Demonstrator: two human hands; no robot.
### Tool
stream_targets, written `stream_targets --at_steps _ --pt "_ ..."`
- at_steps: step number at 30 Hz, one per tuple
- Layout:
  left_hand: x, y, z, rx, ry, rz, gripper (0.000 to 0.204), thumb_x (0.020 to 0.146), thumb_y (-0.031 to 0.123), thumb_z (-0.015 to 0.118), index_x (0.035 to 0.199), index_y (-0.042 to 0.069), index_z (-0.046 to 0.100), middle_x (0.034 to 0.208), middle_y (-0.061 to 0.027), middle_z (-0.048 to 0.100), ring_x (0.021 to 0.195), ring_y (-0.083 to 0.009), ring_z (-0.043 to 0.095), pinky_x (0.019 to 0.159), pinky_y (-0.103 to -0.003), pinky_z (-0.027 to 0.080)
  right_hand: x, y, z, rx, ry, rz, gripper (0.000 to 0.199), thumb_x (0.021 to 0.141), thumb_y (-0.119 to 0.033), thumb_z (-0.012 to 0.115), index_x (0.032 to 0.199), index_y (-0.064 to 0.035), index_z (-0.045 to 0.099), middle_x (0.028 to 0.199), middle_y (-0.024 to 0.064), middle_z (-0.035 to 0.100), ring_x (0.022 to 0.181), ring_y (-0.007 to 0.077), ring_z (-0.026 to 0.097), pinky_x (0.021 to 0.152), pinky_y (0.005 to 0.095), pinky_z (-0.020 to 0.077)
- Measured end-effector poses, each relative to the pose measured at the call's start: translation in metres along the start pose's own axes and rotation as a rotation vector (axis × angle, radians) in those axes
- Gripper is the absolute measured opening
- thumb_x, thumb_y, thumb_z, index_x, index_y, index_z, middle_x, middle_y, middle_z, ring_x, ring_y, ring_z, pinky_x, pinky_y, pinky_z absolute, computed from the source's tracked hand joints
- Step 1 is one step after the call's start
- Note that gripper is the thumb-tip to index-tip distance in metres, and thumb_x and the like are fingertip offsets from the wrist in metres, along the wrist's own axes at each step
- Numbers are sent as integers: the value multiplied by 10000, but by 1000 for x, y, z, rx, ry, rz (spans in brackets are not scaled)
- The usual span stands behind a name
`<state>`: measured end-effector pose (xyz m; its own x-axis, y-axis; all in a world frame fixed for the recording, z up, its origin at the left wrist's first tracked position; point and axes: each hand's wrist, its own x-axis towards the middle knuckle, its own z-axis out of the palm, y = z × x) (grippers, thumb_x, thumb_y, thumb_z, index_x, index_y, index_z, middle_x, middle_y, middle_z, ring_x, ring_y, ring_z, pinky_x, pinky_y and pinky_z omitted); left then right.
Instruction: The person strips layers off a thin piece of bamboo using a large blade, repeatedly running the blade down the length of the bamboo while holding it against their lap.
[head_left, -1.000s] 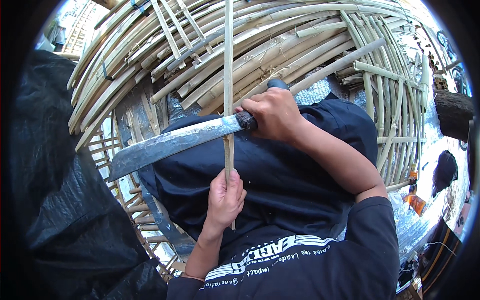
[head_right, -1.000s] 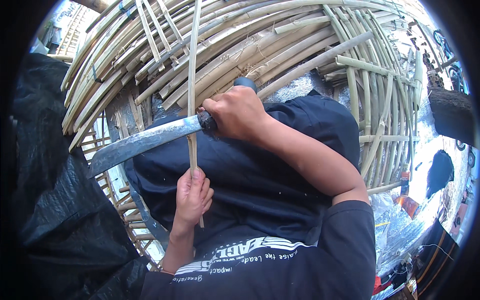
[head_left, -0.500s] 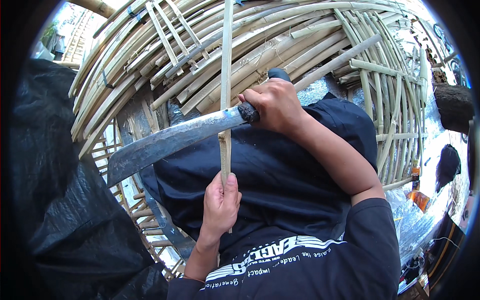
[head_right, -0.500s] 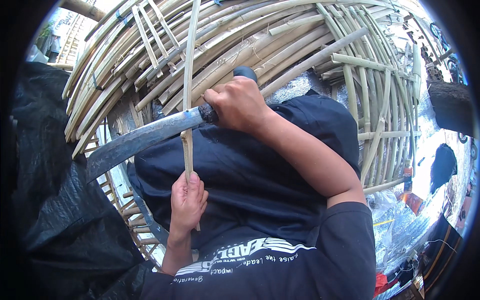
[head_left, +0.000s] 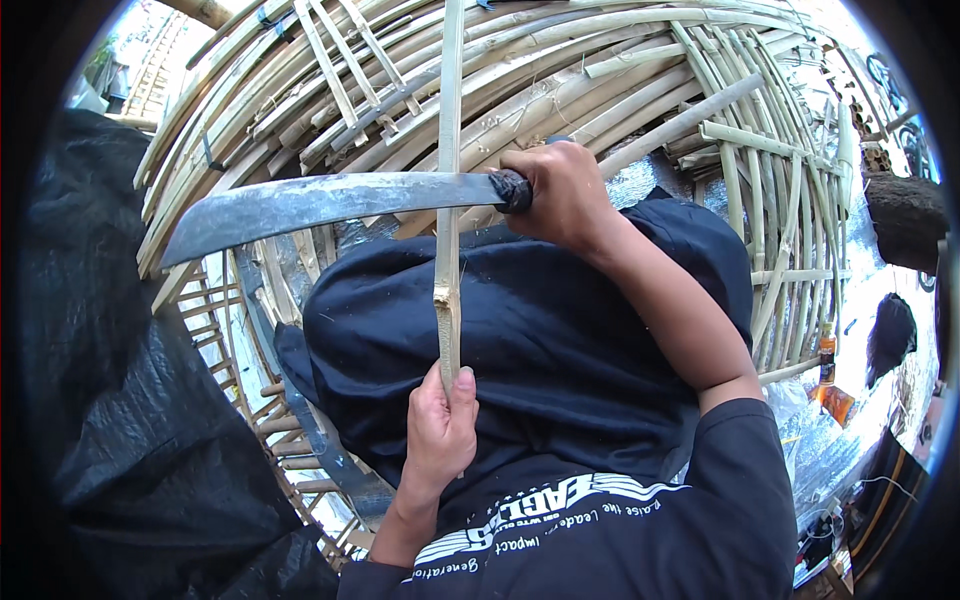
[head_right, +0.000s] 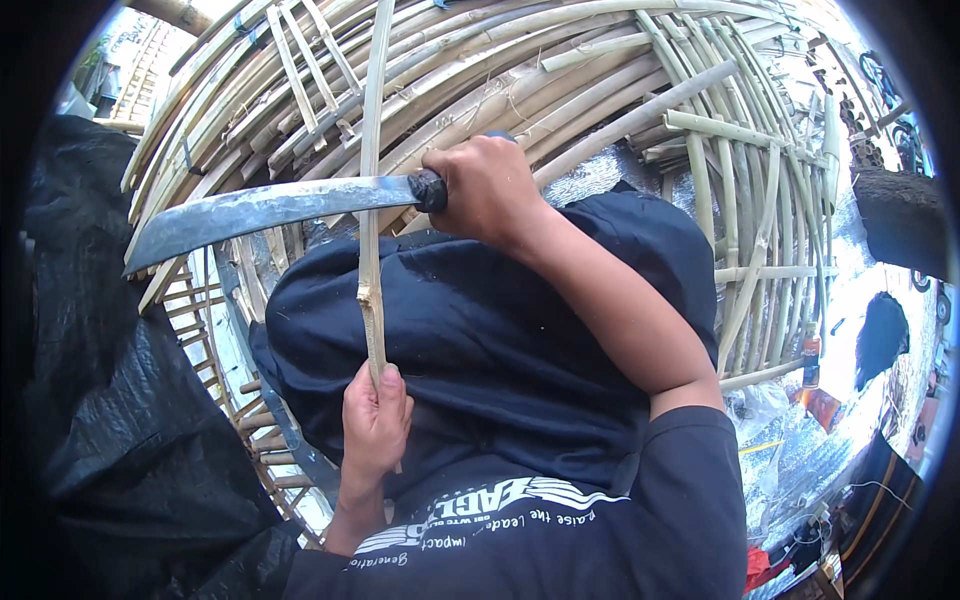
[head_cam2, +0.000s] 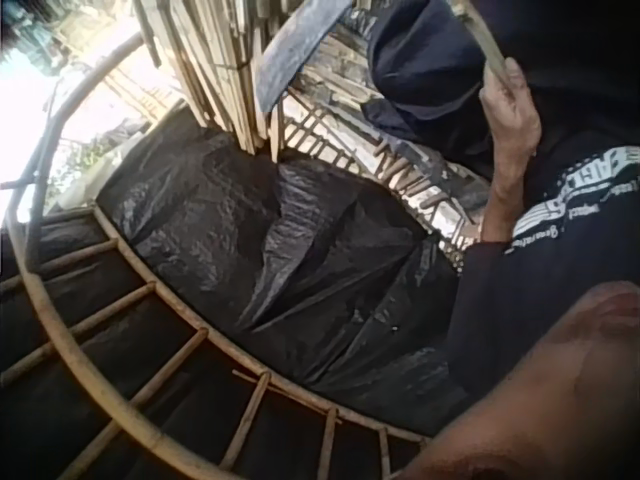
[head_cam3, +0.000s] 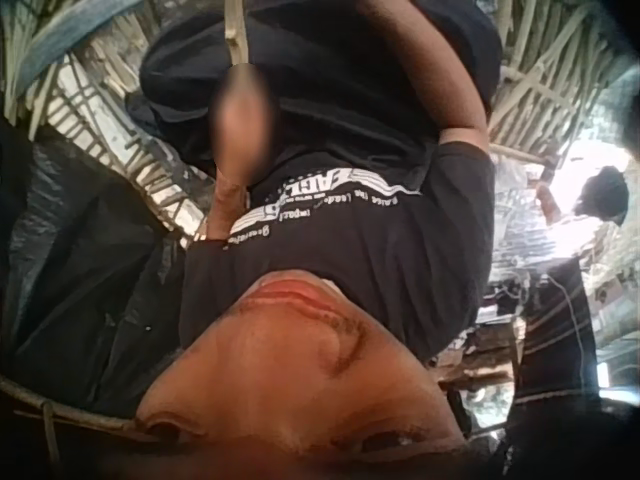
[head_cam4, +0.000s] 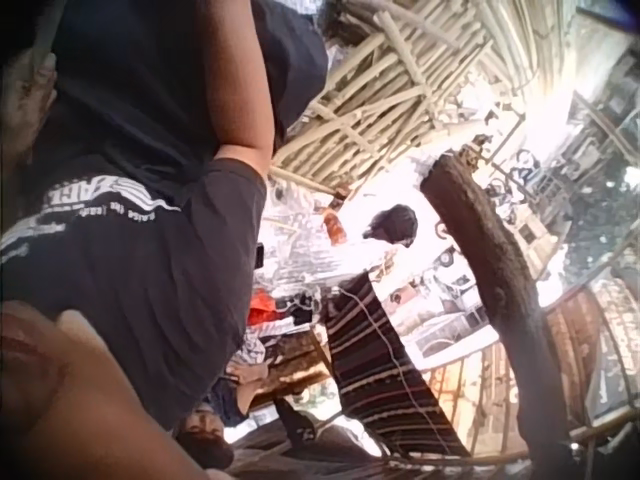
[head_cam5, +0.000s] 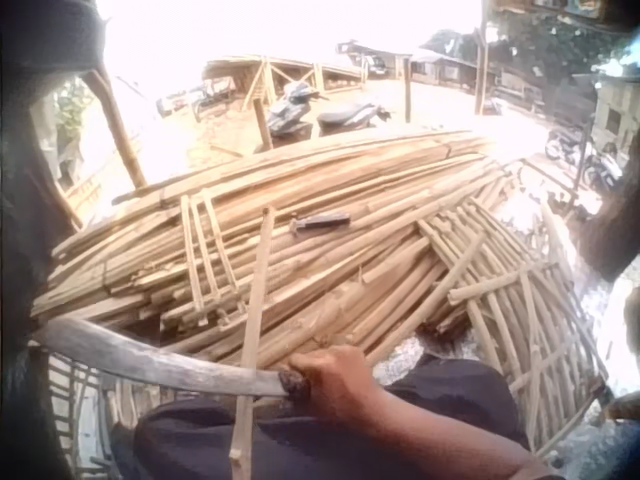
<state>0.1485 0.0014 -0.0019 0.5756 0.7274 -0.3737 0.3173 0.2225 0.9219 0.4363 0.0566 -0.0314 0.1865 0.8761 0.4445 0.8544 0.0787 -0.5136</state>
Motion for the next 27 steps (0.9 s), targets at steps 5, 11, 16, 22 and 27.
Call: stream_targets --at_steps 5,11,16,22,27 --pt "0 6 -7 175 -2 73 296 1116 270 464 890 78 449 560 79 358 440 11 338 389 -213 233 -1 10 -2 -70 51 -23 148 753 -170 766 720 -83 652 647 153 629 657 390 645 605 478 492" --pt "-3 10 -3 159 -38 89 283 1115 262 466 911 66 465 565 79 364 448 15 335 397 -212 230 -1 19 -8 -68 145 -64 201 845 -192 744 717 -83 634 636 142 616 628 375 630 587 472 472" --pt "-1 22 1 128 -8 -11 318 1089 240 525 856 27 490 580 22 395 534 -34 343 480 -269 282 0 29 -8 -76 167 -73 229 861 -198 738 698 -83 625 629 141 610 599 375 607 570 462 462" --pt "-1 20 -8 -82 -113 -70 262 1116 257 462 921 82 454 597 80 366 442 9 326 392 -197 238 0 41 -10 -139 76 -10 141 695 -184 780 788 -128 691 701 118 686 683 340 688 631 451 528" --pt "-7 15 -17 -76 -138 -104 279 1112 275 471 909 87 442 602 75 366 439 1 318 388 -201 244 1 40 -8 -120 135 -66 124 740 -196 768 756 -116 674 693 137 668 665 357 669 602 456 507"
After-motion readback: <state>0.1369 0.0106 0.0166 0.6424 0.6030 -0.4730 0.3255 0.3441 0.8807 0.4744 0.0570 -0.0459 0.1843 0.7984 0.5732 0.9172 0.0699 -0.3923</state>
